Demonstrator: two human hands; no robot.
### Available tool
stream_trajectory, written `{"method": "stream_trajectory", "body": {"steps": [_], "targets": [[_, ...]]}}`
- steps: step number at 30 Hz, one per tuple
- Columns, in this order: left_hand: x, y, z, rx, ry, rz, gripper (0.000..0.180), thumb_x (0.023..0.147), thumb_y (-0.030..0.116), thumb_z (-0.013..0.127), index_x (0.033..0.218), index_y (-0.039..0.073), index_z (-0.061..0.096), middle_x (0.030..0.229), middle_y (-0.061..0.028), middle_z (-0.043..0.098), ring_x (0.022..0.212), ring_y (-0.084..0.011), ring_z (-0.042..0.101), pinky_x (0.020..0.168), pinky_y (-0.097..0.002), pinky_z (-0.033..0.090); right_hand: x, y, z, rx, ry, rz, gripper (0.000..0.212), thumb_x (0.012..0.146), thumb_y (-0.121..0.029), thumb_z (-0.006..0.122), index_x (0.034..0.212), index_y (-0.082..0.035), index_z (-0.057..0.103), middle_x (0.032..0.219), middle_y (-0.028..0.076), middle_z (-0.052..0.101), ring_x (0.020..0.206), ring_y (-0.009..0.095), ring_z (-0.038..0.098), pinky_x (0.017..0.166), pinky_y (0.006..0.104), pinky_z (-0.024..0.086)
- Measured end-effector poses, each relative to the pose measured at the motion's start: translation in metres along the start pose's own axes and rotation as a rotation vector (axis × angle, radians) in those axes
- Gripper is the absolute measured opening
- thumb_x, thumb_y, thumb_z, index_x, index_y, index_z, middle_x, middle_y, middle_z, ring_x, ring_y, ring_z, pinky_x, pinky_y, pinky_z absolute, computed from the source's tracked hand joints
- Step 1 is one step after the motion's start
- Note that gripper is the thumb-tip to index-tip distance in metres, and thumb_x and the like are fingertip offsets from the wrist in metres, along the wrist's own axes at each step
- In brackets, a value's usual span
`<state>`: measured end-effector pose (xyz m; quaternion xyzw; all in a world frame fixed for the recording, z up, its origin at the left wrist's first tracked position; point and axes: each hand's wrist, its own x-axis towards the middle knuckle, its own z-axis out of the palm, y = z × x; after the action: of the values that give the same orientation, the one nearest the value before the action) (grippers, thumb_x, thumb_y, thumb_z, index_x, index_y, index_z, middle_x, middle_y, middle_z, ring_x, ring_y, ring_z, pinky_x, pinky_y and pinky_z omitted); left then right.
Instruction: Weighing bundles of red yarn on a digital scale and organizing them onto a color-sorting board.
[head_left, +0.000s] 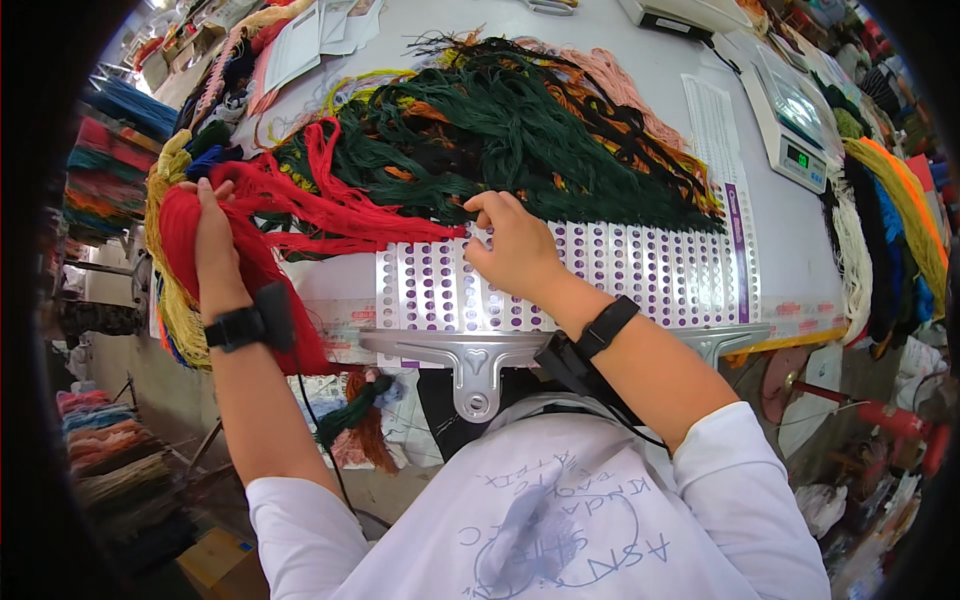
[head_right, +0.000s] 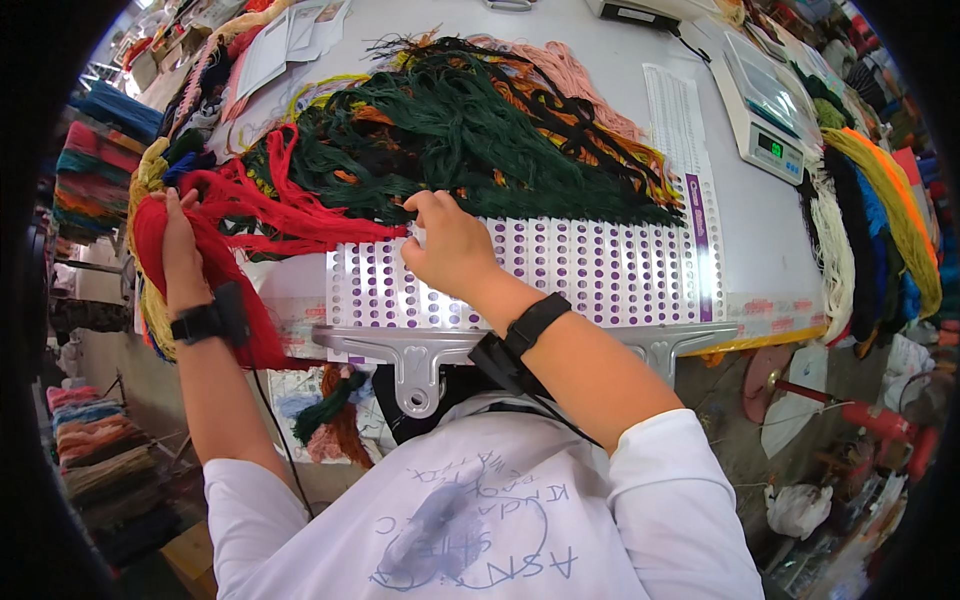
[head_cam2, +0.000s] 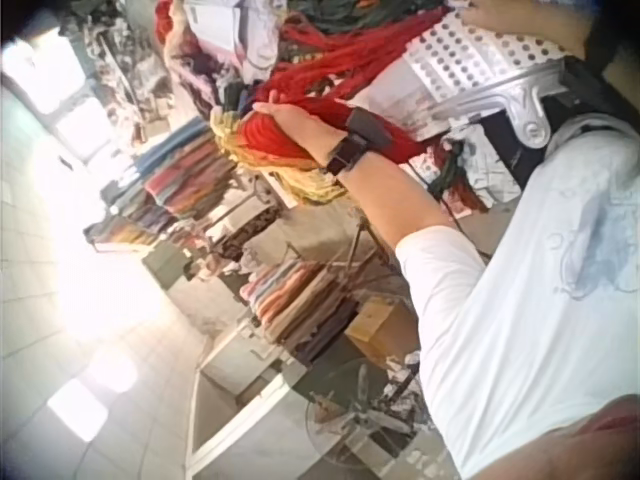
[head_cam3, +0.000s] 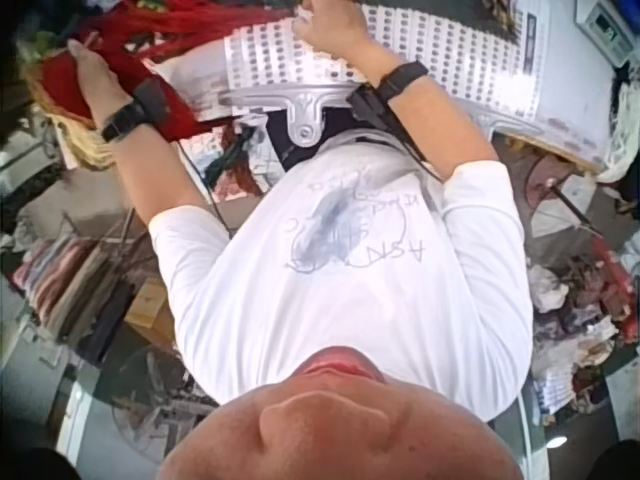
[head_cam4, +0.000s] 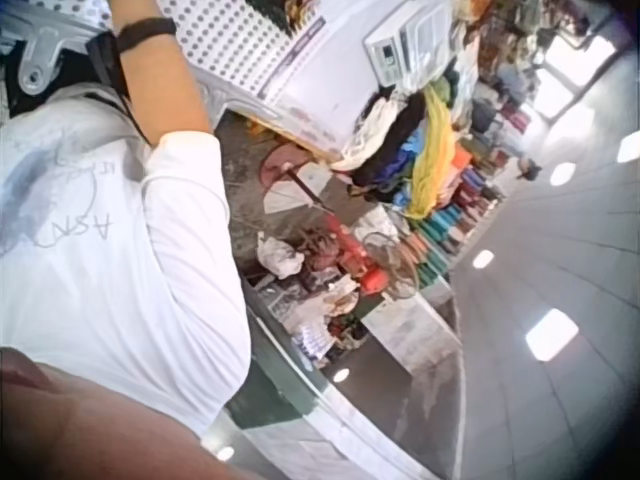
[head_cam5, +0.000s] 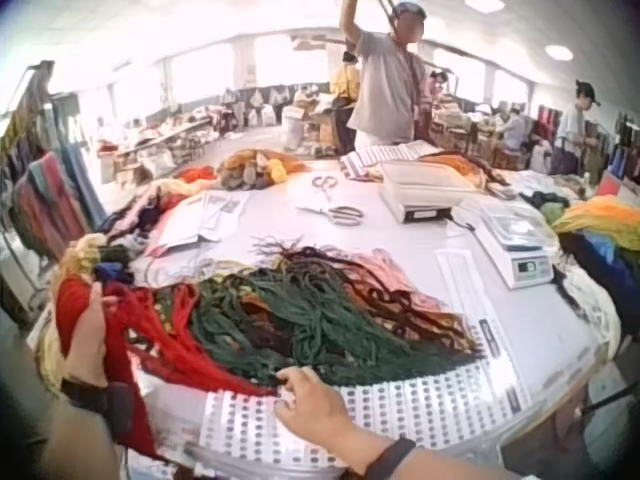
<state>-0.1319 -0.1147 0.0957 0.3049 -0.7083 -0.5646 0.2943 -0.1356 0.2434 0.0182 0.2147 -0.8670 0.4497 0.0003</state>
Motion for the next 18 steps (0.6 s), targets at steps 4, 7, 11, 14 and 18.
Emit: {"method": "stream_trajectory", "body": {"steps": [4,7,11,14,18], "targets": [[-0.081,0.025,0.048,-0.433,-0.306,-0.153,0.013,0.088,0.015,0.055,0.099,0.007,0.055,0.090,-0.0045,0.058,0.068,-0.0097,0.052,0.061,-0.0253,0.045,0.002,0.004,-0.009,0.190,-0.035,0.077,0.025,0.072,-0.015,0.062,0.095,-0.006,0.057,0.080,0.006,0.055,0.064,0.020,0.057,0.059,0.0321,0.046],[-0.131,0.035,0.069,-0.797,-0.528,-0.353,0.010,0.086,0.007,0.057,0.095,0.008,0.053,0.086,-0.0048,0.057,0.064,-0.0091,0.049,0.057,-0.0224,0.043,-0.008,-0.022,-0.009,0.576,-0.147,0.162,0.025,0.074,-0.018,0.066,0.093,-0.005,0.058,0.079,0.003,0.053,0.059,0.009,0.050,0.057,0.0247,0.042],[-0.152,0.026,0.080,-0.832,-0.505,-0.405,0.007,0.086,0.008,0.056,0.092,0.008,0.052,0.085,-0.0050,0.057,0.063,-0.0104,0.049,0.057,-0.0235,0.044,-0.037,-0.079,-0.028,0.492,-0.187,-0.088,0.034,0.071,-0.020,0.071,0.097,-0.006,0.055,0.087,0.006,0.052,0.066,0.013,0.054,0.061,0.0277,0.045],[-0.152,0.021,0.087,-0.865,-0.468,-0.397,0.006,0.087,0.009,0.056,0.090,0.010,0.052,0.081,-0.0035,0.055,0.063,-0.0108,0.050,0.057,-0.0247,0.045,-0.059,-0.091,-0.031,0.403,-0.173,-0.377,0.047,0.067,-0.024,0.076,0.102,-0.006,0.050,0.094,0.009,0.050,0.077,0.019,0.056,0.068,0.0316,0.047],[-0.151,0.013,0.095,-0.910,-0.330,-0.333,0.005,0.087,0.008,0.055,0.089,0.011,0.052,0.080,-0.0033,0.055,0.065,-0.0114,0.051,0.058,-0.0249,0.046,-0.081,-0.091,-0.015,0.484,-0.341,-0.115,0.059,0.067,-0.024,0.079,0.109,-0.001,0.046,0.099,0.009,0.053,0.092,0.019,0.056,0.083,0.0317,0.047]]}}
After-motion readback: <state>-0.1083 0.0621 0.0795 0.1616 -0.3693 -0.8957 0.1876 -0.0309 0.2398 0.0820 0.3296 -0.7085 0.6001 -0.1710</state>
